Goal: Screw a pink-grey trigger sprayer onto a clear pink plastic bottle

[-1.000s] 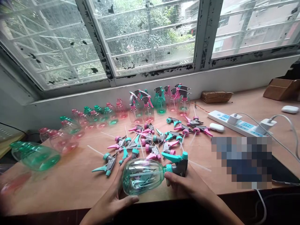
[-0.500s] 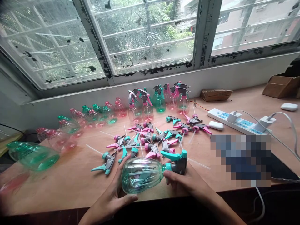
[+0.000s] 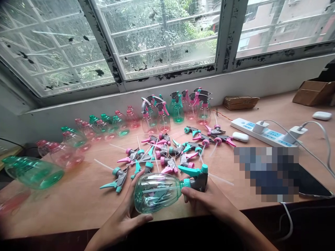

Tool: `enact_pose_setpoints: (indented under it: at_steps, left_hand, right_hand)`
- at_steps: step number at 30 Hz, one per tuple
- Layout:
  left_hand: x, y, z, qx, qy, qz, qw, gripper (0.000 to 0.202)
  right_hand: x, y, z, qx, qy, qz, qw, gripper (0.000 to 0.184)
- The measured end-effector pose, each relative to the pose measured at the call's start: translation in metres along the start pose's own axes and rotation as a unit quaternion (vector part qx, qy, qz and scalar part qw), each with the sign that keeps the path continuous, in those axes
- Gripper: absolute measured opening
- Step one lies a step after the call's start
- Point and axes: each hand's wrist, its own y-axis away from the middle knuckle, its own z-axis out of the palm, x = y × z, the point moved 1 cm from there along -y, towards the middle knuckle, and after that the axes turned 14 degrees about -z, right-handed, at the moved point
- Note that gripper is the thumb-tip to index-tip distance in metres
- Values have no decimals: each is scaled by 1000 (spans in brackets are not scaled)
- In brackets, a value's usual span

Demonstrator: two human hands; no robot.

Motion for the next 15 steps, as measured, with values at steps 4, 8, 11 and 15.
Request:
enact_pose_setpoints:
  at_steps: [4, 8, 11, 15]
  left_hand:
    - [2, 1, 0, 12, -19, 0, 1000, 105]
    - [5, 2, 1, 15, -24, -7, 1000, 106]
    - [5, 2, 1, 15, -27, -8, 999, 106]
    - [4, 2, 0, 23, -46, -3, 999, 104]
  right_hand:
    - [0, 1, -1, 6, 8, 7, 1000, 51]
    - [-4, 0, -3, -5, 17, 13, 1000, 51]
    - [-2, 0, -4, -8, 19, 9, 1000, 52]
    - [2, 1, -4, 0, 4, 7, 1000, 50]
